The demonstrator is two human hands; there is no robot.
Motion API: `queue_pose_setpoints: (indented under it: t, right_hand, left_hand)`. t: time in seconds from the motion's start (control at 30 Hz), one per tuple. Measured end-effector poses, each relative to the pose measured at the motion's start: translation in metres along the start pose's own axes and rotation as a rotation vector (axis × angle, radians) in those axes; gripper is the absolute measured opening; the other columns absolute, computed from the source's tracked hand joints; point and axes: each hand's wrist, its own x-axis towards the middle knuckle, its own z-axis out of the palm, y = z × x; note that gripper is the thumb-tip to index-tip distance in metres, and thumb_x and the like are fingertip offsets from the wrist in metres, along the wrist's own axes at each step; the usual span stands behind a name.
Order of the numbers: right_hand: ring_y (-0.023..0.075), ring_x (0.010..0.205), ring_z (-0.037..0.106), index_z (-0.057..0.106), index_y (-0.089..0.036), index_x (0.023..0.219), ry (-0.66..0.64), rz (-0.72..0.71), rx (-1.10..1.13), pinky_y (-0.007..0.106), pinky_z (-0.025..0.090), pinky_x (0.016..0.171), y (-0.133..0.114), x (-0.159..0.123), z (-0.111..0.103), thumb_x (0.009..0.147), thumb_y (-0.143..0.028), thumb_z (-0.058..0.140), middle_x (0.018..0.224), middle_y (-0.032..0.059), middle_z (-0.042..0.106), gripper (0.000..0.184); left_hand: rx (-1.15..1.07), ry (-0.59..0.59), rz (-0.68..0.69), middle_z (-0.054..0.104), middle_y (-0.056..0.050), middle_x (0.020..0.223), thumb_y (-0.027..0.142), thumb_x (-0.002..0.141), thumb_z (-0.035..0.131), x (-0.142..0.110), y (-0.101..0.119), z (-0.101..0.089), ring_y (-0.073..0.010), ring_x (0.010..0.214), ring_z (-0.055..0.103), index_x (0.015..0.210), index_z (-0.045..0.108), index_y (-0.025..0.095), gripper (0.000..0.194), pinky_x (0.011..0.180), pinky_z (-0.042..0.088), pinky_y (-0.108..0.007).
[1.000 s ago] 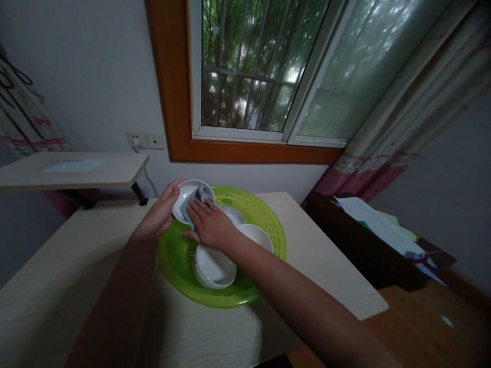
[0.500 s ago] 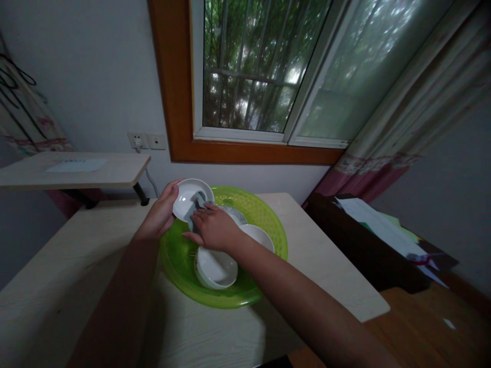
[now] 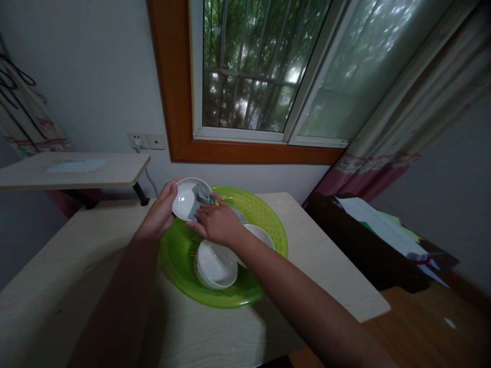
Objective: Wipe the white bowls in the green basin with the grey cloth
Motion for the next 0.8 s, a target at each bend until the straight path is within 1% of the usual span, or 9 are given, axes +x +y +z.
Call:
queue_pose_setpoints:
  t: [0.13,0.2,0.27,0.4,0.5,0.57,0.63,0.7,0.8]
  right_hand:
    - [0.0287,0.126,0.062,0.075,-0.011,0.105,0.038,0.051,-0.070,0.055,0.015,0.128,0.0032,-0.0015,0.0026,0.106,-0.055,0.043,0.115,0.0158,0.076,0.054]
    - [0.0299,0.130,0.059,0.075,-0.010,0.108,0.044,0.058,-0.084,0.056,0.016,0.128,0.0031,-0.0023,0.0038,0.105,-0.055,0.046,0.119,0.0175,0.075,0.054]
    - [0.0297,0.129,0.060,0.075,-0.010,0.107,0.038,0.045,-0.076,0.055,0.017,0.127,0.0021,-0.0025,0.0040,0.104,-0.055,0.047,0.117,0.0175,0.075,0.053]
    - [0.0261,0.115,0.068,0.073,-0.013,0.106,0.006,-0.025,0.013,0.050,0.023,0.126,-0.0008,-0.0021,0.0047,0.104,-0.057,0.045,0.111,0.0139,0.077,0.052]
    - [0.0241,0.113,0.070,0.068,-0.012,0.120,-0.012,-0.096,0.108,0.046,0.026,0.125,-0.0029,-0.0022,0.0075,0.104,-0.057,0.048,0.118,0.0135,0.076,0.052]
    - [0.0235,0.120,0.068,0.062,-0.011,0.131,-0.009,-0.135,0.148,0.044,0.025,0.126,-0.0038,-0.0024,0.0090,0.103,-0.056,0.049,0.127,0.0143,0.073,0.054]
    - [0.0231,0.123,0.066,0.059,-0.010,0.137,-0.002,-0.149,0.167,0.044,0.022,0.127,-0.0040,-0.0023,0.0094,0.104,-0.054,0.048,0.132,0.0143,0.071,0.056]
    - [0.0226,0.119,0.068,0.062,-0.011,0.133,-0.006,-0.129,0.166,0.045,0.021,0.127,-0.0032,-0.0017,0.0082,0.106,-0.052,0.045,0.126,0.0129,0.073,0.052]
    - [0.0217,0.109,0.071,0.071,-0.014,0.117,-0.027,-0.064,0.120,0.047,0.022,0.125,0.0004,-0.0008,0.0046,0.108,-0.047,0.042,0.112,0.0103,0.078,0.045]
  left_hand:
    - [-0.026,0.000,-0.006,0.068,-0.007,0.120,0.048,0.095,0.062,0.0003,0.0005,0.0006,-0.0160,0.098,0.065,0.130,0.060,0.023,0.043,0.082,0.053,-0.024]
    - [-0.024,0.011,-0.008,0.069,-0.007,0.120,0.047,0.096,0.062,-0.0002,0.0016,0.0016,-0.0160,0.098,0.065,0.130,0.060,0.022,0.042,0.081,0.053,-0.024]
    - [-0.016,0.023,-0.012,0.069,-0.007,0.120,0.047,0.096,0.062,-0.0011,0.0030,0.0027,-0.0163,0.097,0.066,0.129,0.060,0.022,0.042,0.080,0.053,-0.023]
    - [-0.007,0.022,-0.016,0.069,-0.008,0.120,0.046,0.095,0.063,-0.0031,0.0057,0.0045,-0.0175,0.098,0.066,0.131,0.059,0.022,0.043,0.080,0.053,-0.024]
    - [0.008,0.019,-0.015,0.069,-0.008,0.117,0.048,0.095,0.062,-0.0034,0.0068,0.0047,-0.0184,0.097,0.066,0.131,0.059,0.021,0.045,0.081,0.053,-0.026]
    - [0.004,0.019,-0.014,0.069,-0.008,0.115,0.049,0.094,0.063,-0.0027,0.0064,0.0043,-0.0190,0.097,0.066,0.131,0.059,0.021,0.046,0.082,0.053,-0.027]
    - [-0.011,0.025,-0.011,0.069,-0.007,0.114,0.049,0.094,0.063,-0.0014,0.0048,0.0034,-0.0187,0.097,0.066,0.131,0.059,0.021,0.046,0.082,0.053,-0.027]
    - [-0.021,0.031,-0.009,0.069,-0.007,0.114,0.048,0.094,0.063,0.0000,0.0027,0.0022,-0.0176,0.096,0.066,0.130,0.060,0.022,0.045,0.080,0.053,-0.025]
    - [-0.020,0.035,-0.004,0.069,-0.006,0.114,0.048,0.095,0.063,0.0012,0.0002,0.0007,-0.0157,0.093,0.065,0.130,0.061,0.022,0.044,0.077,0.053,-0.022]
